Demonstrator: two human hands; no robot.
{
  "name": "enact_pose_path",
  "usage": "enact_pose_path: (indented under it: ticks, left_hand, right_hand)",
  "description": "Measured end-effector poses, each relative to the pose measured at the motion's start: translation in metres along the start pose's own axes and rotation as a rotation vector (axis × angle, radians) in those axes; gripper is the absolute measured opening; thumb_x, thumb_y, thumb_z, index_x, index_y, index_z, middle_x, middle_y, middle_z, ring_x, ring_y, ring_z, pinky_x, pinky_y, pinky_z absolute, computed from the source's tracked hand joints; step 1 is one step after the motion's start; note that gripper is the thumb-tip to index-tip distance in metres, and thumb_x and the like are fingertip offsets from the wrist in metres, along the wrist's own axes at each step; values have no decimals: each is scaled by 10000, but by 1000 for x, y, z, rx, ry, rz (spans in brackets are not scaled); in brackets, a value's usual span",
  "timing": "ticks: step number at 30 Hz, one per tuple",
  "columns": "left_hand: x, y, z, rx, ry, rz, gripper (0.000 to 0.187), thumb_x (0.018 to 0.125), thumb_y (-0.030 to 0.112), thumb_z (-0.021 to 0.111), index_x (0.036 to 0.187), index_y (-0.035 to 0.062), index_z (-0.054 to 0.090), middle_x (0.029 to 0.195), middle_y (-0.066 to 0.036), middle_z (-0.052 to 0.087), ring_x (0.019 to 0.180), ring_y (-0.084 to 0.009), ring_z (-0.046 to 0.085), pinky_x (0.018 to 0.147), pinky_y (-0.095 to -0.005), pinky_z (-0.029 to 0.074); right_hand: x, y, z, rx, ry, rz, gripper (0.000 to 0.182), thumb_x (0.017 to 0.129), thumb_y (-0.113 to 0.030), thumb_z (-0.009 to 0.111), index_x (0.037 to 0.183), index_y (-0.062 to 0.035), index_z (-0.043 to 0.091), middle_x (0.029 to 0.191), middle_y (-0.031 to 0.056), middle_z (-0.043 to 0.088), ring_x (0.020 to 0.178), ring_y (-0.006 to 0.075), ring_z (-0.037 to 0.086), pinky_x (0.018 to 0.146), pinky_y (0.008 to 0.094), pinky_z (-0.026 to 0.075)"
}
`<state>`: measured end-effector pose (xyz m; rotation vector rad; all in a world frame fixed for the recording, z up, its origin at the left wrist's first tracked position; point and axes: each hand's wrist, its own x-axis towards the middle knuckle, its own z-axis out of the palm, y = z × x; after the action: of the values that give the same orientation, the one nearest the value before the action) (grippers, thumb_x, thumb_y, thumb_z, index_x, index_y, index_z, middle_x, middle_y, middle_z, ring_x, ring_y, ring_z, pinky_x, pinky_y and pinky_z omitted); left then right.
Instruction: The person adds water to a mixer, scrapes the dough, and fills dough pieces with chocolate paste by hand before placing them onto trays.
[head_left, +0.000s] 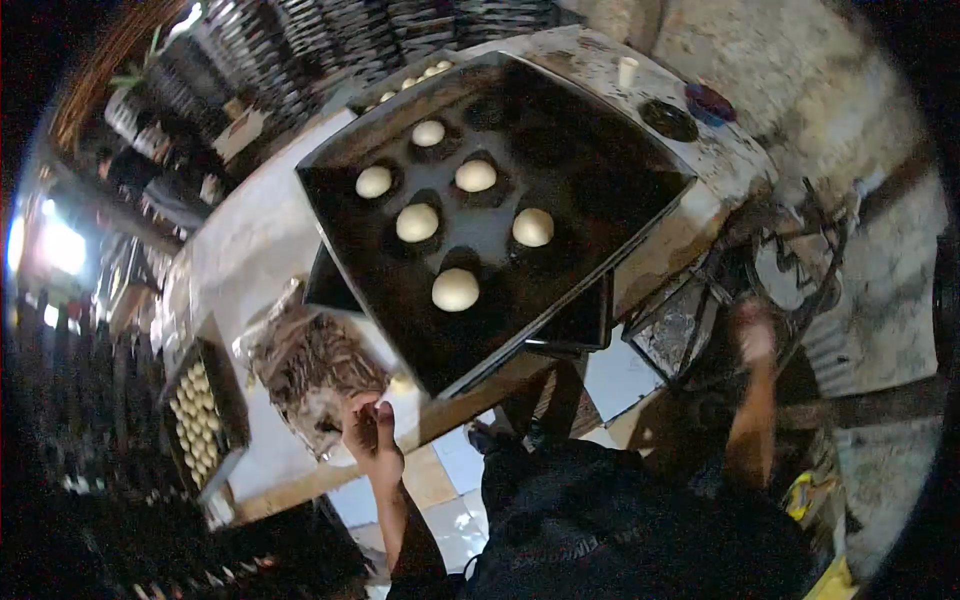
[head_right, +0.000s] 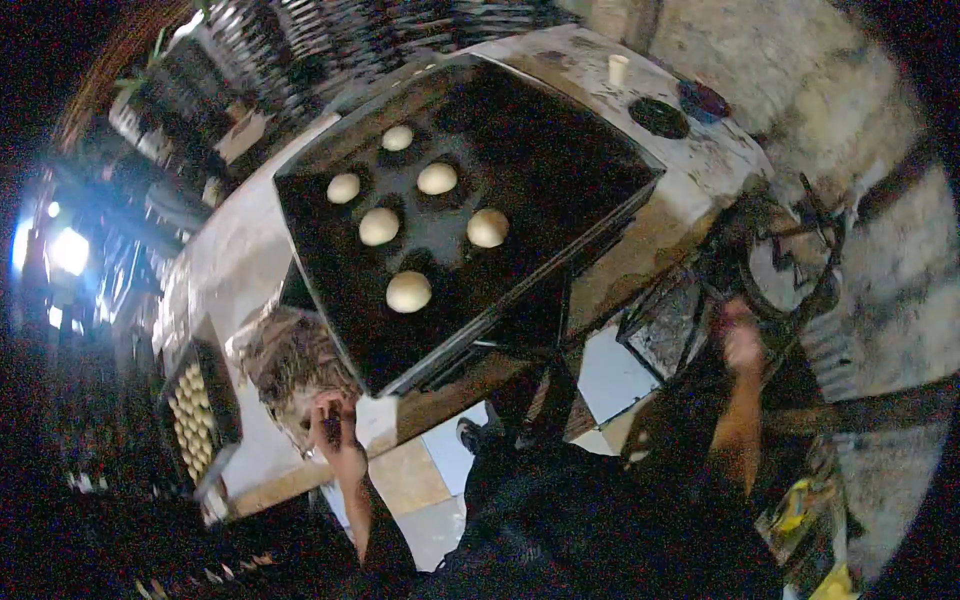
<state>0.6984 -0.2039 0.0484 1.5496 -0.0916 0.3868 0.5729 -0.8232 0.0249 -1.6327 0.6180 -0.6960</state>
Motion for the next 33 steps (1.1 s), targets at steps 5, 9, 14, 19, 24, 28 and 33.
enact_pose_path:
  ticks: [5, 9, 14, 19, 24, 28, 33]
  left_hand:
    - [-75, -22, -45, 277, -67, -176, 134, 858, 47, 620, 988, 58, 588, 748, 6, 490, 553, -66, 400, 503, -223, 309]
    - [-146, -12, -91, 433, -73, -225, 205, 806, 88, 676, 995, 40, 612, 872, -106, 587, 661, -165, 562, 575, -262, 453]
    - [-350, -89, -207, 923, 198, -641, 317, 808, 286, 641, 1047, 78, 630, 1028, -173, 620, 907, -342, 625, 760, -425, 528]
    - [-663, -113, -226, 804, 764, -1335, 325, 776, 291, 612, 1016, 80, 667, 1056, -200, 633, 997, -339, 612, 854, -433, 502]
    - [-926, -114, -167, 300, 1067, -1712, 337, 740, 216, 561, 1001, 38, 680, 1106, -210, 630, 1042, -335, 611, 860, -416, 506]
    - [-1017, -89, -131, 188, 1409, -1709, 359, 711, 291, 586, 929, 26, 692, 1013, -218, 651, 983, -337, 624, 865, -405, 496]
    - [-1069, -37, -136, 135, 1759, -1420, 418, 694, 314, 623, 1012, 45, 661, 1033, -214, 647, 1005, -348, 608, 883, -402, 478]
  right_hand:
    - [-120, 258, -38, -835, -512, 638, 190, 866, -127, 576, 1007, -11, 629, 875, 104, 644, 741, 202, 605, 624, 311, 479]
    - [-151, 306, 52, -1013, -1149, 632, 214, 883, -160, 556, 1021, -16, 635, 925, 107, 652, 798, 219, 617, 675, 326, 494]
    - [-211, 283, 263, -872, -2010, 124, 249, 904, -201, 532, 1039, -23, 643, 988, 111, 663, 870, 239, 633, 740, 345, 512]
    - [-283, 255, 394, -959, -2258, 340, 292, 888, -289, 553, 991, -46, 679, 966, 109, 675, 888, 240, 643, 725, 375, 522]
    - [-452, 220, 401, -1291, -2081, -453, 291, 886, -324, 544, 903, -63, 672, 882, 115, 666, 814, 235, 632, 652, 385, 507]
    - [-609, 194, 355, -1294, -2102, -793, 301, 892, -334, 531, 842, -64, 652, 827, 116, 653, 746, 230, 618, 607, 385, 496]
    - [-795, 166, 308, -1232, -2149, -1090, 333, 901, -347, 514, 764, -65, 626, 758, 117, 638, 662, 225, 600, 550, 385, 483]
